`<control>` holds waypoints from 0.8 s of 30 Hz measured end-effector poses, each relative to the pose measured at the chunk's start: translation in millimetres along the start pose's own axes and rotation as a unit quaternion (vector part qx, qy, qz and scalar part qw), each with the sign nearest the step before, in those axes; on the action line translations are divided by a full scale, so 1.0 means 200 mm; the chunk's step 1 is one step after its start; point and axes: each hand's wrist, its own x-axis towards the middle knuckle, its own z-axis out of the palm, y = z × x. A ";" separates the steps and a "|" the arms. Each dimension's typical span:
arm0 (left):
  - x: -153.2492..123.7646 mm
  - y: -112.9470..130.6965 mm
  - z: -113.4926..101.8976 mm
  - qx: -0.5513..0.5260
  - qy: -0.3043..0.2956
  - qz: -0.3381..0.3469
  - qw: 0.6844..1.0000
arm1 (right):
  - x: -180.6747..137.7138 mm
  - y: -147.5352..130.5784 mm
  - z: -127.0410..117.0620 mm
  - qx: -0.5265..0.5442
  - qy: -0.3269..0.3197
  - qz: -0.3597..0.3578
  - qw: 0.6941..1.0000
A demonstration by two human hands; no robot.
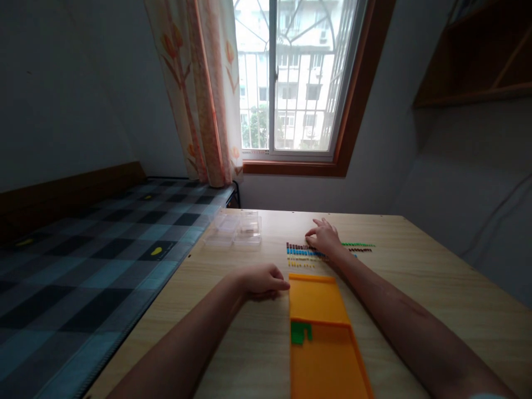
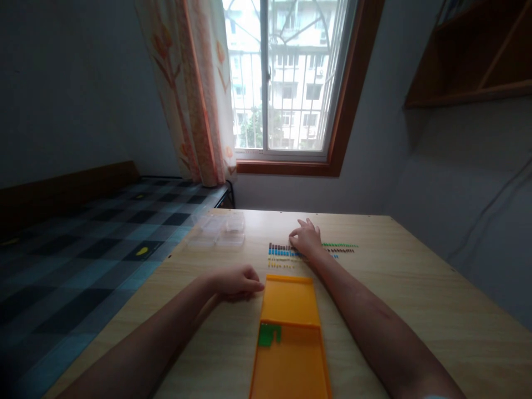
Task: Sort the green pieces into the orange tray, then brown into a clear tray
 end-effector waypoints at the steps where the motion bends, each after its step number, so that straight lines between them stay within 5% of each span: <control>1: 0.00 0.00 0.00 0.001 0.001 0.003 1.000 | 0.00 0.00 0.00 0.000 0.001 0.000 1.000; 24: 0.00 0.01 0.01 -0.004 0.005 -0.004 1.000 | -0.01 0.02 -0.01 -0.007 0.000 -0.008 1.000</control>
